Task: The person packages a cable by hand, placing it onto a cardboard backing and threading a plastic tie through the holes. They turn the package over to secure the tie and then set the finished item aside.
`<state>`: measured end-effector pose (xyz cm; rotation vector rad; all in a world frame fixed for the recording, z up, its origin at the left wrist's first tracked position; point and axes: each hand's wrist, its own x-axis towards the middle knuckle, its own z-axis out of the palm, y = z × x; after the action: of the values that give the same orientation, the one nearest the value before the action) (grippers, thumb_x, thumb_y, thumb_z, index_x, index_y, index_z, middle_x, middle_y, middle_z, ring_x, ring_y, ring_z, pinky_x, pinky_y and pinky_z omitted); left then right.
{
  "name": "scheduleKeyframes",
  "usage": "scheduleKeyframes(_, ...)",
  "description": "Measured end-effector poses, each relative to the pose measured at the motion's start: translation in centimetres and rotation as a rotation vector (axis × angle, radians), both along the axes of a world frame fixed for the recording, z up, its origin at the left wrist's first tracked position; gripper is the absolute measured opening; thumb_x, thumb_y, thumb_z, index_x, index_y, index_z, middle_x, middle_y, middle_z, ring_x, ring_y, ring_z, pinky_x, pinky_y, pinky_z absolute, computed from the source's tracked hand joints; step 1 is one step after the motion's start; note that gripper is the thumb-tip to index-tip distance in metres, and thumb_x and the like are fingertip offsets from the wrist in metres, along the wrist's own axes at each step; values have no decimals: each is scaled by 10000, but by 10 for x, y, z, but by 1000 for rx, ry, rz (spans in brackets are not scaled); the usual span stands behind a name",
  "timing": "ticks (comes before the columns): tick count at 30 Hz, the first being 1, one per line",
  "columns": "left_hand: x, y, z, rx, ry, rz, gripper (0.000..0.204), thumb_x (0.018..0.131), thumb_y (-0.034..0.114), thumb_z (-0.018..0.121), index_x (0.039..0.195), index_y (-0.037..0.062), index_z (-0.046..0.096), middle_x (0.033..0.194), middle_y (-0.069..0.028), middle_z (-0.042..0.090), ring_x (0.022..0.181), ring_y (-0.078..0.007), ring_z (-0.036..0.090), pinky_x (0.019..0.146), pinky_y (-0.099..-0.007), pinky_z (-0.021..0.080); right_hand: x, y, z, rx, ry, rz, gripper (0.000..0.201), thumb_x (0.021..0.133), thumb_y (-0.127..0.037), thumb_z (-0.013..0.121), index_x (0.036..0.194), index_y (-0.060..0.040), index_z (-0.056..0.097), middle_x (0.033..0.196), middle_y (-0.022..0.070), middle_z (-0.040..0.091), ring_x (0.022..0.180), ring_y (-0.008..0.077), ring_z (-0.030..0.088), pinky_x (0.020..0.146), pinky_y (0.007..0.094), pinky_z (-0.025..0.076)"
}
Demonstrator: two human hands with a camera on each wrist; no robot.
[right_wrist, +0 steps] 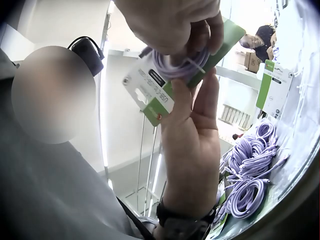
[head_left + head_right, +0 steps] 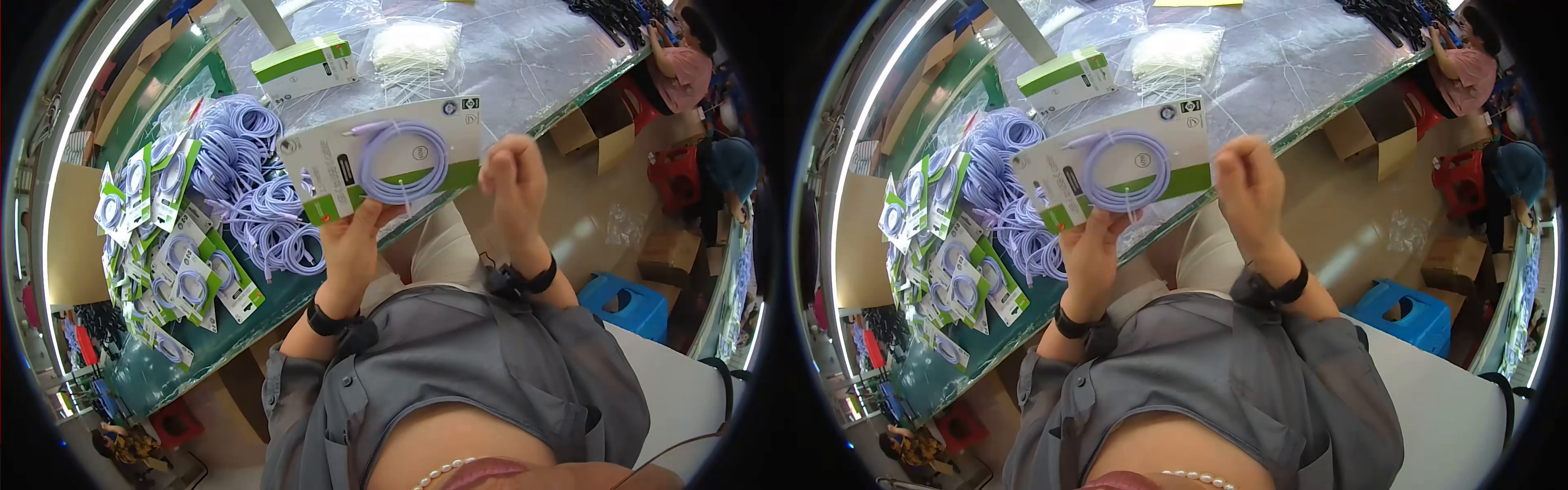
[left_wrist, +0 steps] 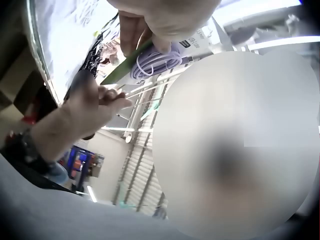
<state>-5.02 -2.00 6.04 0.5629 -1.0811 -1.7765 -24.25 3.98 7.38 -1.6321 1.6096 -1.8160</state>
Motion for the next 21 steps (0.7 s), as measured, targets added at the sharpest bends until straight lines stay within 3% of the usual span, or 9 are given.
scheduleKeyframes(2, 1, -2, 0, 100, 91, -70, 263, 951, 91, 490, 1171, -50, 516, 1131, -155, 603, 989, -285, 632, 866, -411, 538, -5, -11, -7, 105, -423, -97, 233, 805, -15, 648, 1024, -7, 567, 890, 66, 604, 800, 138, 597, 683, 258, 484)
scheduleKeyframes(3, 0, -1, 1, 163, 98, -127, 272, 955, 99, 483, 1182, -48, 510, 1129, -159, 604, 996, -286, 631, 863, -414, 541, -1, -12, -15, 106, -423, -103, 233, 805, -15, 648, 1024, -7, 567, 890, 66, 604, 800, 138, 597, 683, 258, 484)
scheduleKeyframes(5, -4, 0, -2, 233, 107, -187, 280, 959, 107, 477, 1193, -46, 503, 1128, -164, 604, 1002, -288, 629, 860, -418, 544, 11, -17, -33, -39, 183, -79, 327, 780, -33, 676, 1086, 0, 567, 1005, 111, 617, 914, 198, 601, 772, 300, 488)
scheduleKeyframes(6, -6, 0, -5, 270, 127, -230, 281, 963, 111, 471, 1195, -44, 504, 1128, -163, 605, 1004, -285, 629, 863, -411, 544, 11, -15, -33, -27, 181, -78, 327, 780, -33, 676, 1086, 0, 567, 1005, 111, 617, 914, 198, 601, 772, 300, 488)
scheduleKeyframes(8, -7, 1, -9, 317, 143, -264, 280, 971, 125, 459, 1196, -34, 509, 1129, -154, 608, 1001, -276, 631, 866, -391, 543, 13, -14, -31, 214, -4, 126, 402, 756, -1, 673, 1142, 5, 564, 1058, 126, 621, 965, 232, 600, 832, 336, 490)
scheduleKeyframes(11, -5, 2, -15, 353, 194, -265, 268, 969, 130, 466, 1180, -25, 523, 1116, -148, 616, 991, -274, 635, 866, -385, 543, 10, -14, -38, 183, -29, 171, 394, 749, 2, 681, 1125, 6, 567, 1040, 126, 622, 947, 224, 604, 814, 338, 497)
scheduleKeyframes(18, -8, 3, -18, 364, 210, -264, 255, 965, 134, 479, 1158, -22, 540, 1086, -141, 629, 974, -256, 641, 863, -381, 546, 12, -23, -60, 294, -59, 145, 367, 812, -36, 642, 1161, 3, 536, 1092, 117, 598, 1016, 205, 572, 842, 328, 484)
scheduleKeyframes(21, -4, -10, -25, 376, 180, -225, 243, 959, 122, 491, 1136, -32, 554, 1070, -139, 634, 966, -249, 643, 858, -375, 547, -4, -26, -67, 302, -149, 144, 425, 857, -77, 606, 1248, 0, 458, 1198, 127, 532, 1070, 196, 538, 871, 316, 469)
